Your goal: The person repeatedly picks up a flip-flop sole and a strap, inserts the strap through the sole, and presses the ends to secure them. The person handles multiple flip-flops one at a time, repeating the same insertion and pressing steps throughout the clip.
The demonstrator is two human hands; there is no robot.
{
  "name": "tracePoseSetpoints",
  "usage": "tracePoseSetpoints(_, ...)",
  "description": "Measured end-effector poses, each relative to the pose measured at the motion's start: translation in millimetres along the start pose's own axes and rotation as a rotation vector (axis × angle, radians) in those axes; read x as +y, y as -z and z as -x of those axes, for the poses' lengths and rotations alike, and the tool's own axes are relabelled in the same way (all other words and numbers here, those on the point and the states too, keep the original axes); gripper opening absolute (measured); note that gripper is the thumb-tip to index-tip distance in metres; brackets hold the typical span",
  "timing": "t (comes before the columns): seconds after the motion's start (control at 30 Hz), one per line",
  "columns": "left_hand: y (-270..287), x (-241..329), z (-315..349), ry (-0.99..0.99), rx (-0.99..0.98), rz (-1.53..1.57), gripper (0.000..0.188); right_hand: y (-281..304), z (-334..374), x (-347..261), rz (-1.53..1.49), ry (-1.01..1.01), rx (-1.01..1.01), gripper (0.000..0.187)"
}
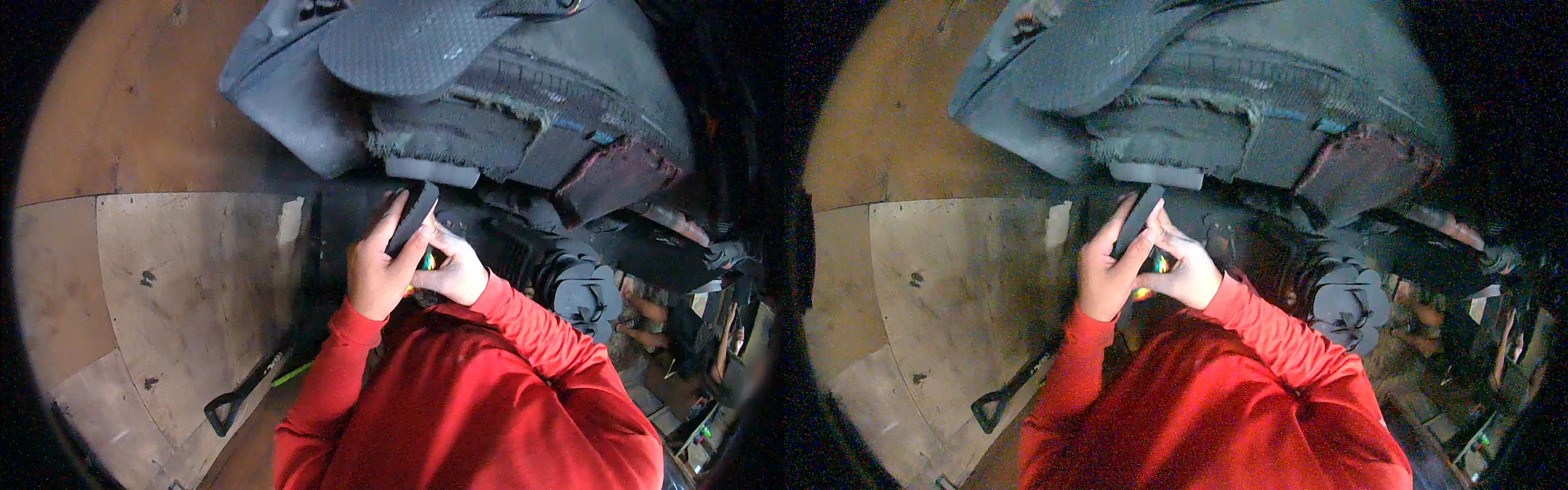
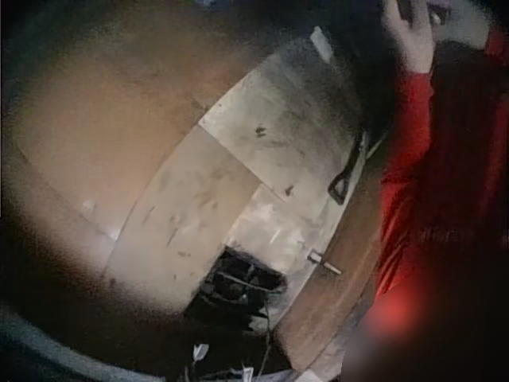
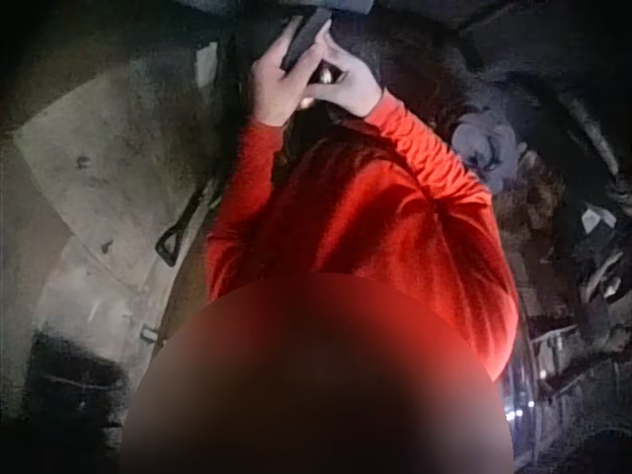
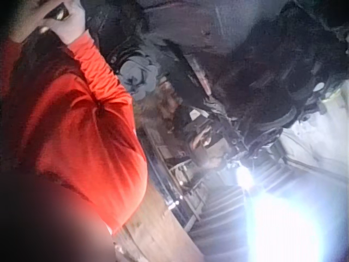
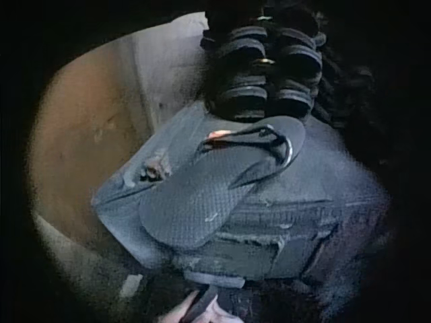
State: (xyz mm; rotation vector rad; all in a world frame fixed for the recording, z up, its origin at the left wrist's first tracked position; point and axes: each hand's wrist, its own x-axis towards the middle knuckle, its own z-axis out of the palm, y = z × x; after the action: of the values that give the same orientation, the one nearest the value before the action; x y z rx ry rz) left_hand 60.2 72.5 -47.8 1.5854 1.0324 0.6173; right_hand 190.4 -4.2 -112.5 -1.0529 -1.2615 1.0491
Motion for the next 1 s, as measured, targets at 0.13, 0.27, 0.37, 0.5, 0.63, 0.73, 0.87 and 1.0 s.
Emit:
tracePoseSetpoints(0.13,14.9,10.1,-6.5,-0.158,-0.088,-0.224,0.050,-0.3,-5.8,-27.1,-0.628,-0.356,-0.070,0.113)
tracePoseSetpoints(0.27,20.5,20.7,-7.6,0.086,-0.141,0.000,0.052,5.5,-7.3,-43.0,-0.987,-0.588,-0.027,0.109)
tracePoseSetpoints(0.37,17.5,28.9,-11.0,0.134,-0.155,0.002,0.049,10.5,-9.4,-45.3,-1.093,-0.706,0.015,0.103)
tracePoseSetpoints(0.5,2.4,19.9,-34.4,0.334,-0.264,0.074,0.041,28.4,-23.1,-37.6,-1.268,-0.766,0.097,0.075)
tracePoseSetpoints(0.63,-21.1,-19.9,-64.1,0.159,-0.327,0.259,0.033,52.5,-36.5,-19.9,-1.104,-0.760,0.065,0.052)
tracePoseSetpoints(0.73,-20.2,-39.5,-39.1,0.138,-0.286,0.298,0.045,48.0,-25.5,-16.2,-0.853,-0.775,0.096,0.073)
tracePoseSetpoints(0.87,-22.9,-48.5,-4.0,0.176,-0.185,0.588,0.068,32.2,-8.3,-27.4,-0.411,-0.578,-0.010,0.108)
tracePoseSetpoints(1.0,-30.2,-51.5,6.3,0.093,-0.161,0.801,0.074,35.2,-3.3,-41.3,0.250,-0.412,-0.120,0.114)
